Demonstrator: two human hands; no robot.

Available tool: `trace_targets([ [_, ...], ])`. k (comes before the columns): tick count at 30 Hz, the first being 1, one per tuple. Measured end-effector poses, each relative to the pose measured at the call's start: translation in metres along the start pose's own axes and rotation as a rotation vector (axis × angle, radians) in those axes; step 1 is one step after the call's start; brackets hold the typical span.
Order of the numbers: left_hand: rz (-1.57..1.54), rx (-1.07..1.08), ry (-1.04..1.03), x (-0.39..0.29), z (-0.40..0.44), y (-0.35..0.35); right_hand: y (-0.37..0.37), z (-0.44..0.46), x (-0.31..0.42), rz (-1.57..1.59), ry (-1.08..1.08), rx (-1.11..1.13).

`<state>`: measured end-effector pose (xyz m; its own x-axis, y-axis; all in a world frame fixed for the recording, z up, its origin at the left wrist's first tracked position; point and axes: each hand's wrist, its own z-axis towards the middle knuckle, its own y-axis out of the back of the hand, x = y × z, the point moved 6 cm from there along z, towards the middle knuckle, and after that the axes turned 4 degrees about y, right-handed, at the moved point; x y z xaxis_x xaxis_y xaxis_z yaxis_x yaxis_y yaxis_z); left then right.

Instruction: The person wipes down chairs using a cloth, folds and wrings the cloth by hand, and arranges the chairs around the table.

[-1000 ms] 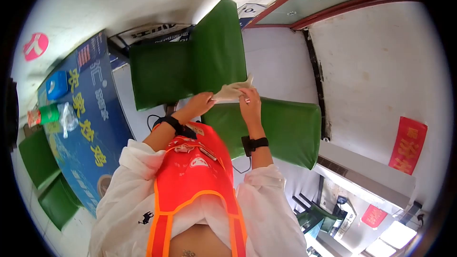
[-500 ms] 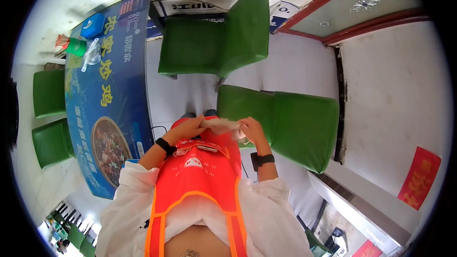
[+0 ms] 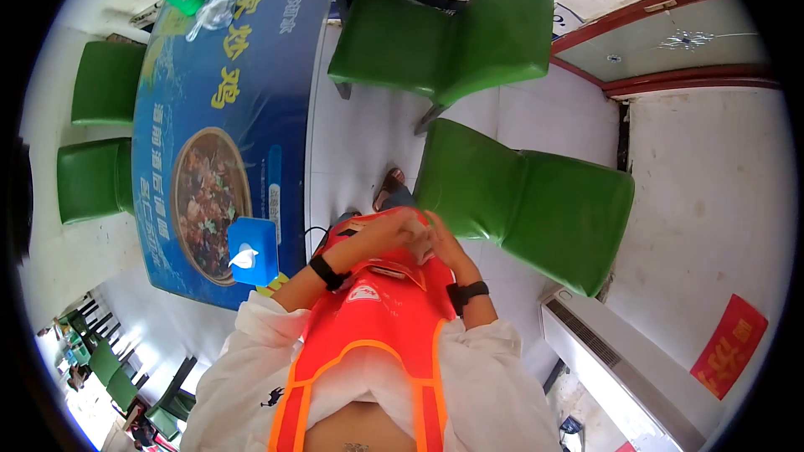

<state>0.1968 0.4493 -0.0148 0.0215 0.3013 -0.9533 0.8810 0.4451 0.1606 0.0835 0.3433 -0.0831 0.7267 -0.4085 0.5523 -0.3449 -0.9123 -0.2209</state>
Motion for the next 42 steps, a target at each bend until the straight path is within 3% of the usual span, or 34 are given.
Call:
trace_targets([
  [2,-0.039,-0.036,-0.078,-0.009,-0.016,-0.006,-0.026,0.005,-0.027,-0.285,0.255,0.094],
  [3,-0.002,0.028,-0.077,-0.013,-0.026,-0.011,-0.034,0.002,-0.042,-0.302,0.244,0.095],
  [5,0.01,0.069,-0.069,-0.02,-0.054,-0.015,-0.065,-0.022,-0.045,-0.651,0.617,0.209],
  [8,0.132,0.133,0.017,-0.009,-0.091,-0.022,-0.082,-0.036,-0.051,-0.763,0.665,0.249],
  [9,0.085,0.033,-0.038,0.001,-0.105,-0.027,-0.087,-0.042,-0.05,-0.777,0.668,0.271],
  [11,0.039,-0.079,-0.093,-0.004,-0.132,-0.022,-0.085,-0.055,-0.049,-1.057,0.406,0.091],
  [13,-0.148,-0.152,-0.054,-0.009,-0.154,-0.016,-0.075,-0.053,-0.058,-1.025,0.382,0.075],
  [15,-0.087,-0.21,0.015,-0.008,-0.171,-0.016,-0.062,-0.047,-0.07,-0.997,0.356,0.082],
  [18,0.064,-0.278,0.165,-0.005,-0.192,-0.023,-0.06,-0.041,-0.067,-1.133,0.499,0.07],
  [20,0.144,-0.263,0.25,-0.001,-0.207,-0.04,-0.057,-0.053,-0.068,-0.969,0.292,0.12],
  [22,0.114,-0.365,0.147,-0.004,-0.215,-0.051,-0.048,-0.057,-0.069,-0.967,0.294,0.111],
  [25,0.181,-0.2,0.339,-0.006,-0.226,-0.071,-0.043,-0.07,-0.064,-1.024,0.309,0.074],
  [28,0.241,-0.133,0.246,-0.01,-0.238,-0.076,-0.045,-0.073,-0.07,-0.991,0.356,0.087],
  [31,0.24,-0.303,0.174,0.01,-0.26,-0.068,-0.06,-0.076,-0.082,-1.049,0.357,0.123],
  [35,0.308,-0.326,0.175,0.043,-0.294,-0.051,-0.093,-0.083,-0.093,-1.158,0.414,0.133],
  [37,0.34,-0.363,0.283,0.059,-0.318,-0.034,-0.119,-0.086,-0.102,-1.227,0.399,0.172],
  [42,0.288,-0.403,0.236,0.036,-0.389,0.03,-0.212,-0.115,-0.104,-1.169,0.502,0.128],
])
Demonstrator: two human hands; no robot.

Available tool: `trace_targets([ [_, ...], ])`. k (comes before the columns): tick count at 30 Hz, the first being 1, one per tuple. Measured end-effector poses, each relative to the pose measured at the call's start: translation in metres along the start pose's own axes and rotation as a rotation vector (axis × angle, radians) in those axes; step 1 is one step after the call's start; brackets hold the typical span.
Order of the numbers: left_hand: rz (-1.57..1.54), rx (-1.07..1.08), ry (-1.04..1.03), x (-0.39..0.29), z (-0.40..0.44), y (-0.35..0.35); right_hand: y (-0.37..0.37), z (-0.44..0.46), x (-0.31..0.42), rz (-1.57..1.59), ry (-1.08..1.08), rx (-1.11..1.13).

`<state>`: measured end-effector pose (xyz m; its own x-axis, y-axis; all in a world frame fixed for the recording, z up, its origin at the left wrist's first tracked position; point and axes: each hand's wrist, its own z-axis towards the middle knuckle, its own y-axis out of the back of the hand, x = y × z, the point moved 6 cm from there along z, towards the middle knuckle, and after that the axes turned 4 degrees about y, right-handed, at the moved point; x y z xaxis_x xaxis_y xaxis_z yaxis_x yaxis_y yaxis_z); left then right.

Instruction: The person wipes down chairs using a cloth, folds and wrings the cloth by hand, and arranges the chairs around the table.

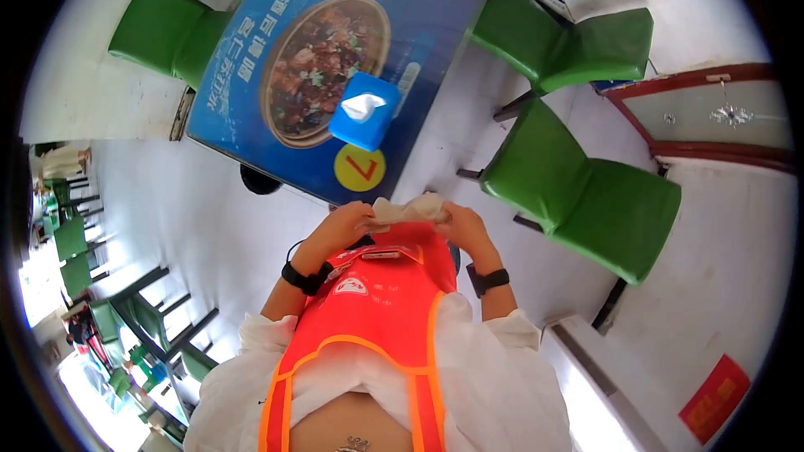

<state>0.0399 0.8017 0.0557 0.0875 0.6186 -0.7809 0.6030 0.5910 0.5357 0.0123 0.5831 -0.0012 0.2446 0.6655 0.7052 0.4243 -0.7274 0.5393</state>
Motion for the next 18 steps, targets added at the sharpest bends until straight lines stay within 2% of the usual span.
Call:
trace_targets([
  [2,-0.036,0.002,-0.032,0.021,-0.016,0.035,-0.019,0.005,0.031,0.188,-0.008,-0.054],
  [4,0.074,-0.12,0.166,0.065,-0.032,0.064,-0.033,0.021,0.061,0.237,0.024,-0.099],
  [6,0.09,-0.29,0.023,0.08,-0.044,0.108,-0.043,0.031,0.094,0.276,0.05,-0.119],
  [8,0.073,-0.365,-0.041,0.09,-0.049,0.144,-0.036,0.041,0.139,0.082,0.15,-0.311],
  [10,0.126,-0.533,-0.113,0.09,-0.053,0.181,-0.042,0.046,0.17,0.082,0.155,-0.378],
  [13,0.127,-0.563,-0.154,0.103,-0.054,0.201,-0.066,0.048,0.195,0.038,0.138,-0.46],
  [15,0.125,-0.555,-0.169,0.125,-0.055,0.202,-0.104,0.057,0.18,0.004,0.049,-0.383],
  [18,0.227,-0.509,-0.035,0.202,-0.057,0.171,-0.161,0.066,0.156,0.022,0.045,-0.278],
])
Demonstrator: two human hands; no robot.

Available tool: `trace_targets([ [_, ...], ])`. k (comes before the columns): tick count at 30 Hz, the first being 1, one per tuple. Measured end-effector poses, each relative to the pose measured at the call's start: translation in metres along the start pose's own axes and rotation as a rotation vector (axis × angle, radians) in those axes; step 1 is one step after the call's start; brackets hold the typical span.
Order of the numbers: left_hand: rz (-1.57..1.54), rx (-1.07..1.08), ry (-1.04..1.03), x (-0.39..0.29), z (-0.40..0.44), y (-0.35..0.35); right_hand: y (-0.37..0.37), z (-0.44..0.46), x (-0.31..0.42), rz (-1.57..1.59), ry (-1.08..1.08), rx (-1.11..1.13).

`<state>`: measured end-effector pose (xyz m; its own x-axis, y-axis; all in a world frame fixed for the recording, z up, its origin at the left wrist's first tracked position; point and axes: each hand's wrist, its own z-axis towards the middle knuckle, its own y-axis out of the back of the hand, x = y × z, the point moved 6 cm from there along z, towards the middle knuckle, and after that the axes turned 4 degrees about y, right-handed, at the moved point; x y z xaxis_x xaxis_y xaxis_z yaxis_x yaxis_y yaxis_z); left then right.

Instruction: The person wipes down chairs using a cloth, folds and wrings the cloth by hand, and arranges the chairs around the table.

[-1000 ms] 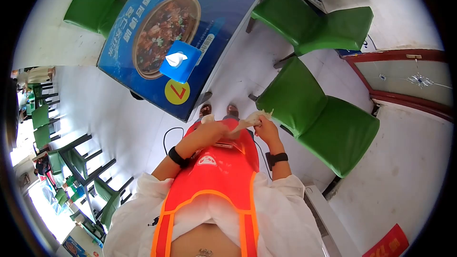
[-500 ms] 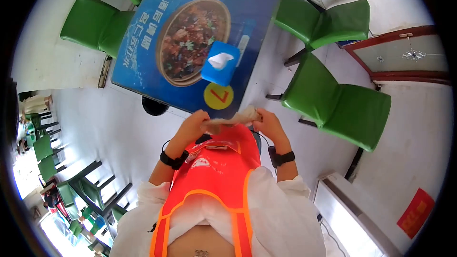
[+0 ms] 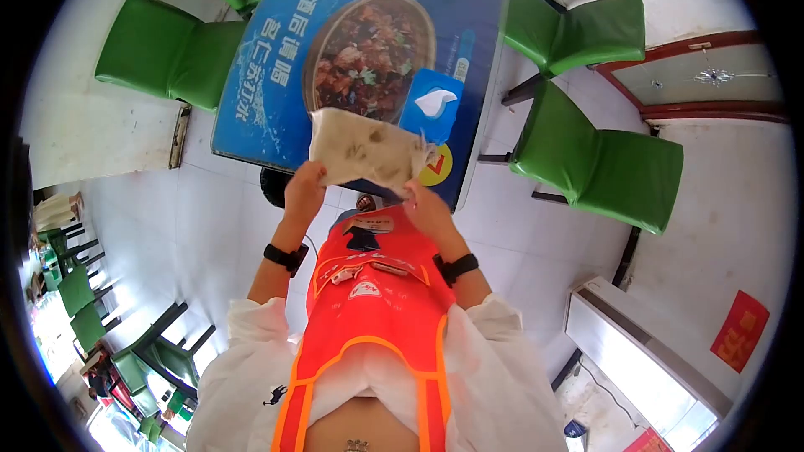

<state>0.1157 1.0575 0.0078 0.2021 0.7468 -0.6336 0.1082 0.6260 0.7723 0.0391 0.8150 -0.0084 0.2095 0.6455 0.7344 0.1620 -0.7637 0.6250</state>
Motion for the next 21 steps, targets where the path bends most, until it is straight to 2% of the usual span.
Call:
trace_targets([
  [2,0.024,0.242,0.058,0.051,-0.033,-0.043,-0.033,-0.006,-0.004,0.056,0.125,0.107],
  [3,0.032,0.52,0.2,0.061,-0.046,-0.056,-0.047,-0.004,-0.011,0.059,0.129,0.118],
  [5,0.044,0.434,0.226,0.058,-0.054,-0.059,-0.063,0.001,-0.018,0.173,0.123,0.103],
  [6,0.049,0.435,0.235,0.058,-0.053,-0.064,-0.075,0.005,-0.028,0.277,0.031,0.199],
  [7,-0.057,0.391,0.247,0.056,-0.047,-0.067,-0.076,0.014,-0.025,0.282,0.032,0.207],
  [9,-0.16,0.338,0.266,0.053,-0.032,-0.078,-0.09,0.03,-0.036,0.633,-0.362,0.35],
  [10,-0.335,0.324,0.406,0.062,-0.024,-0.09,-0.091,0.042,-0.035,0.634,-0.357,0.359],
  [11,-0.511,0.308,0.543,0.073,-0.017,-0.105,-0.096,0.05,-0.037,0.86,-0.483,0.329],
  [12,-0.57,0.314,0.579,0.081,-0.007,-0.12,-0.102,0.057,-0.038,1.085,-0.614,0.294],
  [13,-0.565,0.315,0.585,0.082,0.005,-0.126,-0.112,0.069,-0.041,1.089,-0.618,0.299],
  [15,-0.893,0.3,0.887,0.09,0.008,-0.148,-0.14,0.078,-0.061,1.237,-0.847,0.198],
  [19,-0.978,0.305,1.039,0.085,0.022,-0.138,-0.157,0.09,-0.039,1.228,-0.92,0.358],
  [21,-0.854,0.356,1.112,0.093,0.026,-0.135,-0.156,0.102,-0.031,1.15,-0.948,0.214],
])
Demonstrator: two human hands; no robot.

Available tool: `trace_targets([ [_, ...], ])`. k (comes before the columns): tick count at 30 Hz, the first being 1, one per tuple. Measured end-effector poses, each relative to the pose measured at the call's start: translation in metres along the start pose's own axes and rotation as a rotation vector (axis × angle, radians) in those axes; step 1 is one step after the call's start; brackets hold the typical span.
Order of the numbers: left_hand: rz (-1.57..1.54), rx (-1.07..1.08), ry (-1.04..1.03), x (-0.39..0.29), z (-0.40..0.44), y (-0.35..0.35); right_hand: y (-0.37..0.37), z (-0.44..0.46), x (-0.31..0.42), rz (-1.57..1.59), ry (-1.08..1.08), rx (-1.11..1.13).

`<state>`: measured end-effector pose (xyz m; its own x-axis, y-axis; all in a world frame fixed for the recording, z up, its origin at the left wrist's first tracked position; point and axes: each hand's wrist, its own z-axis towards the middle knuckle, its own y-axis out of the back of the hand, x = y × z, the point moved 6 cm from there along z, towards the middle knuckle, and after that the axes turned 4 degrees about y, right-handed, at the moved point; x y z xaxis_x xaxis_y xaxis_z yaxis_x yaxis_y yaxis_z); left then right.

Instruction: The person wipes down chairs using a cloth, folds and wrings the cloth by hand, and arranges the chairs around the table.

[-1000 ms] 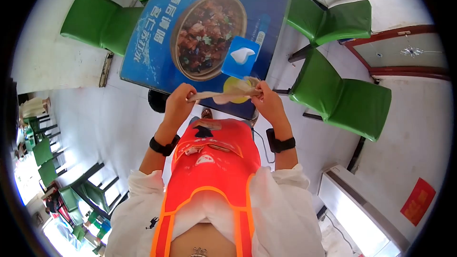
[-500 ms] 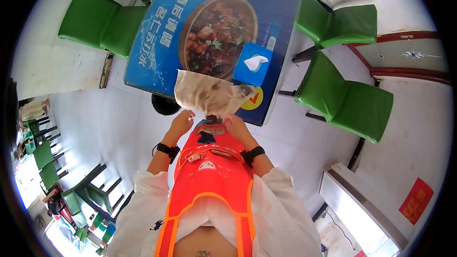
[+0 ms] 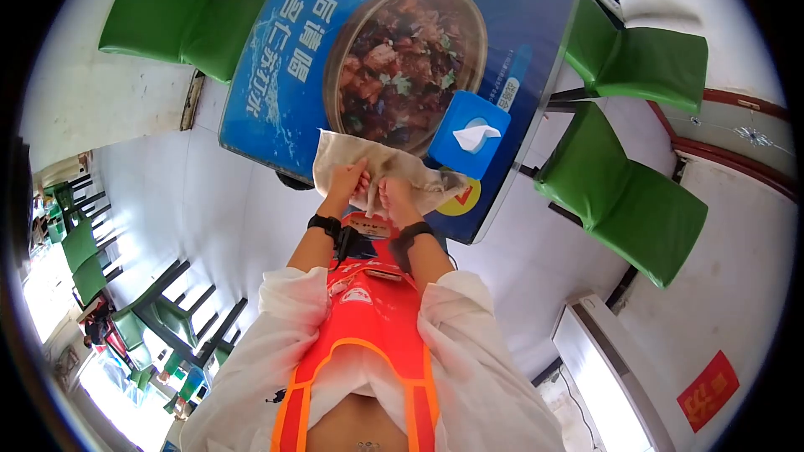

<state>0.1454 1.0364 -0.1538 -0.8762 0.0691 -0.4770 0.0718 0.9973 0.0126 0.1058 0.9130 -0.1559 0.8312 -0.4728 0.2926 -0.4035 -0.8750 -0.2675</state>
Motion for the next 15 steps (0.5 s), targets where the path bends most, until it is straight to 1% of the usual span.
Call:
trace_targets([
  [1,0.003,0.001,0.006,-0.007,0.003,0.001,-0.008,0.004,0.006,0.003,-0.005,-0.003],
  [3,0.007,-0.026,-0.063,-0.026,0.007,0.007,-0.021,0.014,0.027,0.005,0.111,-0.105],
  [4,0.02,-0.023,-0.058,-0.036,0.013,0.012,-0.024,0.03,0.029,0.019,0.108,-0.108],
  [6,0.072,-0.006,-0.161,-0.071,0.027,0.017,-0.024,0.068,0.033,0.16,0.153,-0.094],
  [7,0.086,0.006,-0.164,-0.088,0.034,0.019,-0.035,0.067,0.045,0.175,0.161,-0.101],
  [9,0.139,0.087,-0.081,-0.115,0.049,0.018,-0.053,0.052,0.073,0.151,0.111,-0.29],
  [10,0.145,0.097,-0.075,-0.126,0.054,0.017,-0.058,0.054,0.081,0.158,0.108,-0.3],
  [12,0.079,0.214,-0.204,-0.15,0.059,0.008,-0.07,0.06,0.101,0.091,0.148,-0.245],
  [13,0.076,0.215,-0.198,-0.158,0.061,0.006,-0.076,0.061,0.108,0.089,0.143,-0.249],
  [15,0.104,0.17,-0.135,-0.175,0.067,0.004,-0.085,0.064,0.126,0.03,0.154,-0.341],
])
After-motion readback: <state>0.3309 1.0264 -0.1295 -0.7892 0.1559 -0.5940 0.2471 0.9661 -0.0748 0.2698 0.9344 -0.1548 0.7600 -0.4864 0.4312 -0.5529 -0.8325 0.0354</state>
